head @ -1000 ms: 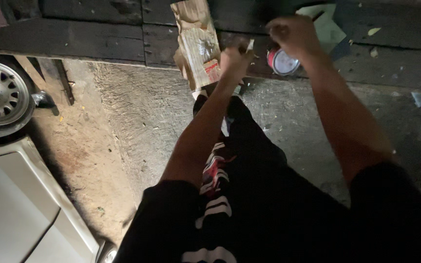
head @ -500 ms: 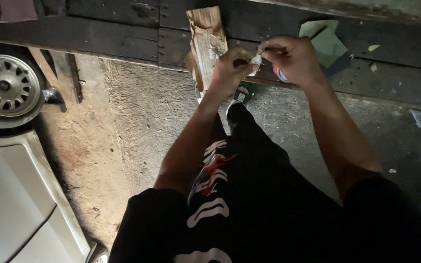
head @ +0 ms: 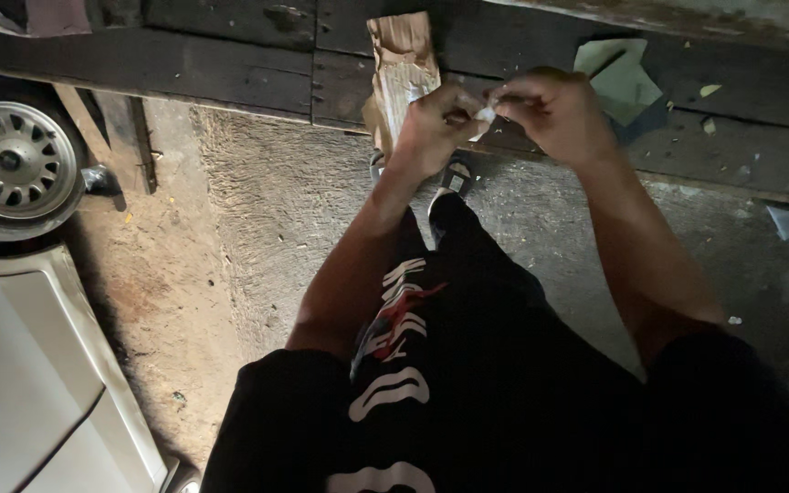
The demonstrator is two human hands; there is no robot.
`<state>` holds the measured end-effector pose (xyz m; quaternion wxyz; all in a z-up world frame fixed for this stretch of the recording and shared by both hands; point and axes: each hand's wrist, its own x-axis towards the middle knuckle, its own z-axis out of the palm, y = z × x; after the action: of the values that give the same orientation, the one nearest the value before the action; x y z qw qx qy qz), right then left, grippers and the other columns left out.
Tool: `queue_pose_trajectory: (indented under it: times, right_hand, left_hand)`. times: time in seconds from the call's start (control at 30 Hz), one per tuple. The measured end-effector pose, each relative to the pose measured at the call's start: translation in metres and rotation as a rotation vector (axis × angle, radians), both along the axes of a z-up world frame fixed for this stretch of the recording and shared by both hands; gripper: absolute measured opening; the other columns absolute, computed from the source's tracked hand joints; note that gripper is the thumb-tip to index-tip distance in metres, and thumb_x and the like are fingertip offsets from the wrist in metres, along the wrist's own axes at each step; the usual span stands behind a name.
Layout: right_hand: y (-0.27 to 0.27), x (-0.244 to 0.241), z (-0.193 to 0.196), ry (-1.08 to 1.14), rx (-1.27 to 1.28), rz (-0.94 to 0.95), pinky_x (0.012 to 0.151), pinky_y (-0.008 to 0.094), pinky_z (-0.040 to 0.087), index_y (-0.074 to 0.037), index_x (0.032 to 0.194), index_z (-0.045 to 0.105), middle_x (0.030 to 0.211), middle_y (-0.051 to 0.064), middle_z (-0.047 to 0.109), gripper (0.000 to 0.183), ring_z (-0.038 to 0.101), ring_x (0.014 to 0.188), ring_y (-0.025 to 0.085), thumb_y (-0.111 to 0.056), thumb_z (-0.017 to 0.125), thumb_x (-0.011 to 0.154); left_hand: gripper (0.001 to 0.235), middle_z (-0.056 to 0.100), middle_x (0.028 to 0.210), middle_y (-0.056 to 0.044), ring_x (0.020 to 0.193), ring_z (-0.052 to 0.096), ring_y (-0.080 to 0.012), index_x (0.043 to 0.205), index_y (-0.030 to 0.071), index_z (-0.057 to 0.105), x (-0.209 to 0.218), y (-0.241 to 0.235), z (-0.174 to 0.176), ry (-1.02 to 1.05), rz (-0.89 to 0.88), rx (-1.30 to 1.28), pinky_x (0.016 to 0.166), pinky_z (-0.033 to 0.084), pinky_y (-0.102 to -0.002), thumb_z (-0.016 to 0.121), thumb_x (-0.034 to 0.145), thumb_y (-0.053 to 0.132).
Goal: The person applies a greenish paste to a piece of cardboard using a small brush. They then pour a liquid from a red can onto the cardboard and apply a substance from a small white tube. The person works at a wooden workbench in a dimly lit garage.
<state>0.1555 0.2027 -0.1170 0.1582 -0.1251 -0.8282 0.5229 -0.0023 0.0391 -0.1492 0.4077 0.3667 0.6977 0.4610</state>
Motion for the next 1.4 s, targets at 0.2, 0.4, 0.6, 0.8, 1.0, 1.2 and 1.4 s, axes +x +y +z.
queue_pose_trajectory:
  times: [0.2, 0.4, 0.6, 0.8, 1.0, 1.2, 1.4]
  right_hand:
    - [-0.004, -0.006, 0.017, -0.054, 0.219, 0.062, 0.067, 0.027, 0.056, -0.004, 0.111, 0.078, 0.098, 0.012, 0.076, 0.013, 0.073, 0.081, 0.015, -0.011, 0.082, 0.101]
    - [-0.014, -0.013, 0.027, 0.025, 0.119, 0.0, 0.064, 0.03, 0.051, -0.004, 0.113, 0.081, 0.093, 0.01, 0.076, 0.017, 0.07, 0.075, 0.016, -0.012, 0.086, 0.099]
    - [-0.021, -0.019, 0.038, -0.21, 0.157, -0.011, 0.066, 0.025, 0.055, -0.007, 0.113, 0.08, 0.098, 0.009, 0.079, 0.013, 0.074, 0.08, 0.013, -0.013, 0.082, 0.102]
    - [-0.022, -0.029, 0.053, -0.288, 0.016, -0.04, 0.06, 0.028, 0.053, -0.004, 0.101, 0.077, 0.089, 0.009, 0.077, 0.02, 0.071, 0.072, 0.011, -0.021, 0.084, 0.095]
    - [-0.032, -0.025, 0.06, -0.3, 0.23, -0.07, 0.06, 0.031, 0.05, -0.002, 0.104, 0.077, 0.085, 0.011, 0.073, 0.024, 0.066, 0.068, 0.014, -0.024, 0.085, 0.099]
    - [-0.019, -0.017, 0.07, -0.214, -0.011, 0.072, 0.069, 0.027, 0.053, -0.013, 0.126, 0.077, 0.098, 0.005, 0.075, 0.033, 0.068, 0.079, 0.014, -0.021, 0.078, 0.094]
    - [-0.02, -0.017, 0.059, -0.274, 0.166, 0.007, 0.071, 0.029, 0.058, -0.008, 0.106, 0.079, 0.097, 0.007, 0.078, 0.017, 0.073, 0.081, 0.014, -0.02, 0.083, 0.094]
  left_hand:
    - [0.023, 0.079, 0.099, -0.008, 0.088, 0.08, -0.0135, 0.101, 0.005, 0.071, -0.008, -0.008, 0.005, 0.077, -0.031, 0.039, 0.078, 0.067, -0.026, 0.085, 0.089, 0.018]
    - [0.023, 0.076, 0.093, -0.015, 0.067, 0.068, -0.0149, 0.105, -0.001, 0.068, -0.019, -0.021, -0.009, -0.379, 0.012, 0.19, 0.057, 0.056, -0.028, 0.083, 0.088, 0.005]
    - [0.018, 0.077, 0.1, -0.015, 0.084, 0.079, -0.0169, 0.106, -0.002, 0.068, -0.025, -0.021, -0.004, -0.377, -0.065, 0.422, 0.072, 0.067, -0.028, 0.08, 0.093, 0.003]
    - [0.016, 0.079, 0.09, -0.009, 0.072, 0.078, -0.0128, 0.098, 0.001, 0.071, -0.026, -0.027, 0.03, -0.016, -0.043, 0.116, 0.058, 0.062, -0.024, 0.082, 0.09, 0.009]
    - [0.018, 0.078, 0.089, -0.009, 0.076, 0.074, -0.0125, 0.098, 0.0, 0.073, -0.028, -0.03, 0.032, -0.089, -0.013, 0.237, 0.063, 0.059, -0.023, 0.085, 0.089, 0.009]
    - [0.016, 0.074, 0.098, -0.011, 0.082, 0.075, -0.0107, 0.102, 0.005, 0.075, -0.039, -0.026, 0.022, 0.161, -0.234, 0.533, 0.07, 0.064, -0.022, 0.085, 0.091, 0.011]
    - [0.021, 0.081, 0.096, -0.011, 0.081, 0.077, -0.0137, 0.103, -0.001, 0.075, -0.024, -0.023, 0.014, -0.173, -0.067, 0.16, 0.069, 0.062, -0.027, 0.085, 0.088, 0.009]
